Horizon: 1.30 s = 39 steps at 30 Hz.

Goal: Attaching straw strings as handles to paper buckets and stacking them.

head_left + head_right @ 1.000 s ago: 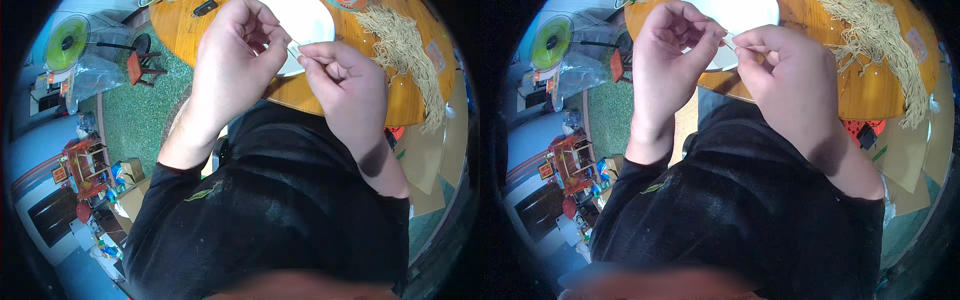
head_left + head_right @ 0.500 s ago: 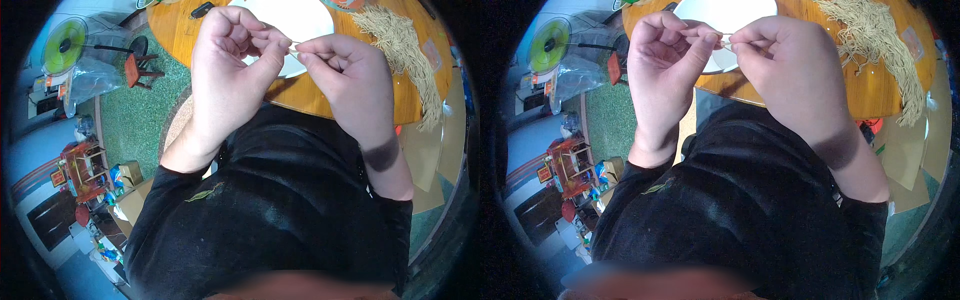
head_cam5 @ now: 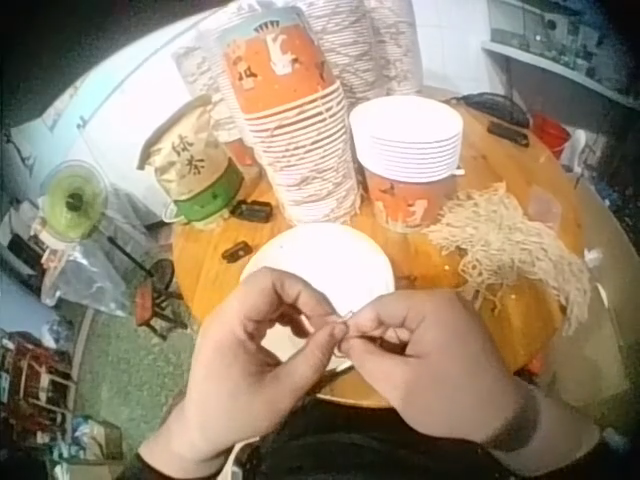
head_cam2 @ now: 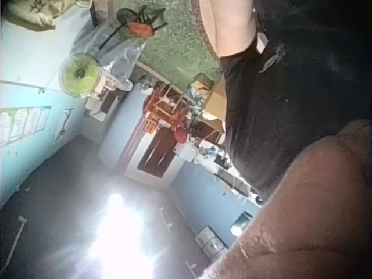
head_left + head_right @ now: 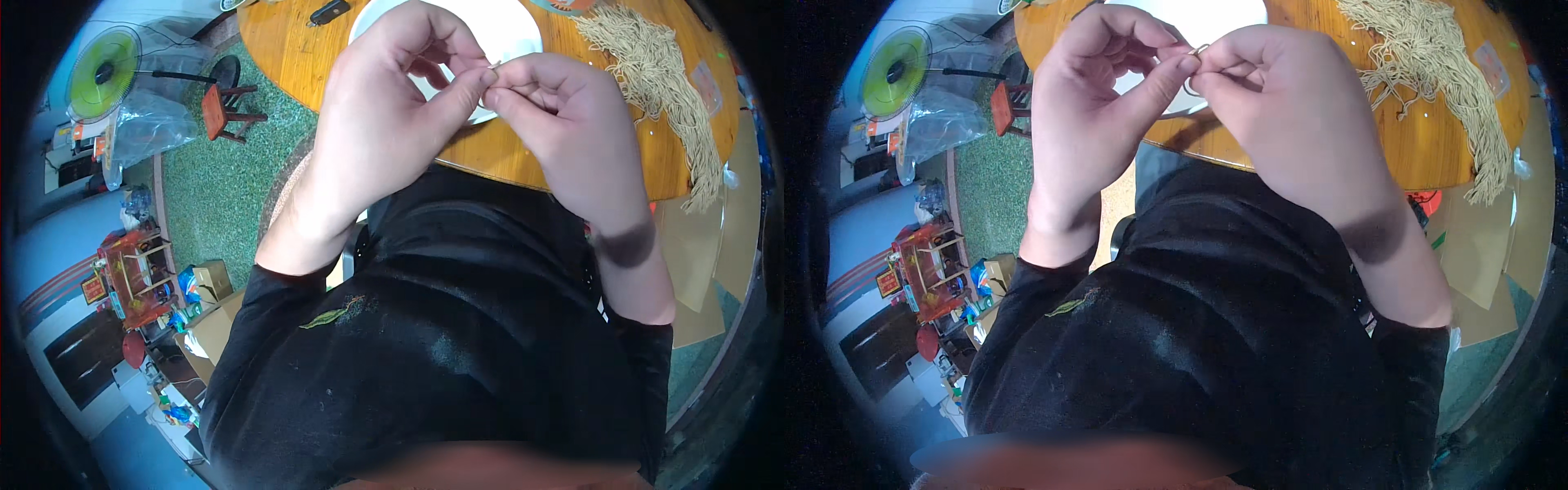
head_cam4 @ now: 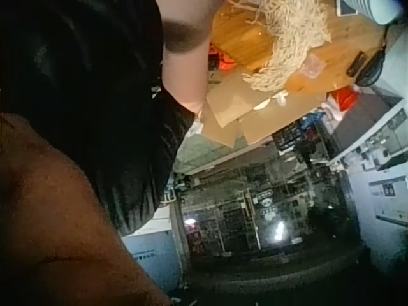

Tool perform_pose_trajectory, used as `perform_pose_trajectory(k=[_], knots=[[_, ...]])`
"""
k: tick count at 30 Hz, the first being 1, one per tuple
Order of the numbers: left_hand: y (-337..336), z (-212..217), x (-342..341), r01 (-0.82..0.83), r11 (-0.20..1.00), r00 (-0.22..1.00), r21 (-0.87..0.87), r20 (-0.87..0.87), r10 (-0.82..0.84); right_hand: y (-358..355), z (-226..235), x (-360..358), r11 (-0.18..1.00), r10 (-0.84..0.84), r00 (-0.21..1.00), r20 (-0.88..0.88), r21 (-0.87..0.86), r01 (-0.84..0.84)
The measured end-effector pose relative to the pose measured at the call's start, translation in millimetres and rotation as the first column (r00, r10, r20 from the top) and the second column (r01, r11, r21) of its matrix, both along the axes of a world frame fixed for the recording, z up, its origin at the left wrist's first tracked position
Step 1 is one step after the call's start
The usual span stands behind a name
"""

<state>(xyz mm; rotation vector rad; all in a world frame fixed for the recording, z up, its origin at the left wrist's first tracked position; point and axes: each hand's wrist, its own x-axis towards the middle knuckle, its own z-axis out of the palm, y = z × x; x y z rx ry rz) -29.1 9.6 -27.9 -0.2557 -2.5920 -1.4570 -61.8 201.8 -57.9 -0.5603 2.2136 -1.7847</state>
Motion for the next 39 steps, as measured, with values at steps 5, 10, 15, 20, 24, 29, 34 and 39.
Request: perform_pose_trajectory(k=[5, 10, 15, 20, 24, 29, 34, 39], knots=[[1, 2, -1, -0.056, 0.956, 0.987, 0.287, 0.162, 0.009, 3, -6, -3, 1.000, 0.011, 0.999, 0.030, -0.006, -0.011], [-1, 4, -2, 0.033, 0.869, 0.986, 0.494, 0.124, -0.107, 5, -5, -4, 0.999, 0.006, 0.999, 0.033, 0.048, -0.008], [-18, -19, -5, 0.212, 0.977, 0.949, 0.009, -0.239, -0.204, 4, -8, -3, 0.998, -0.021, 1.000, 0.016, -0.056, 0.022], [-15, -33, -12, 0.162, 0.987, 0.957, -0.011, -0.243, -0.160, 4, -7, -1, 0.998, -0.037, 0.999, -0.002, -0.049, 0.036], [-5, -11, -8, 0.318, 0.936, 0.922, 0.147, -0.277, -0.270, 10, -1, -5, 0.999, 0.027, 0.998, 0.054, 0.021, -0.028], [1, 10, 7, -0.082, 0.993, 0.972, 0.080, 0.229, 0.062, 8, -6, -3, 0.993, 0.068, 0.988, 0.141, -0.103, -0.054], [-1, 16, 8, 0.033, 0.969, 0.999, -0.243, -0.011, -0.037, 5, -5, -1, 1.000, -0.005, 0.990, 0.139, -0.013, 0.007], [-9, -38, -23, 0.270, 0.956, 0.938, 0.115, -0.255, -0.235, 6, -10, 1, 0.997, -0.024, 0.984, 0.176, -0.071, 0.037]])
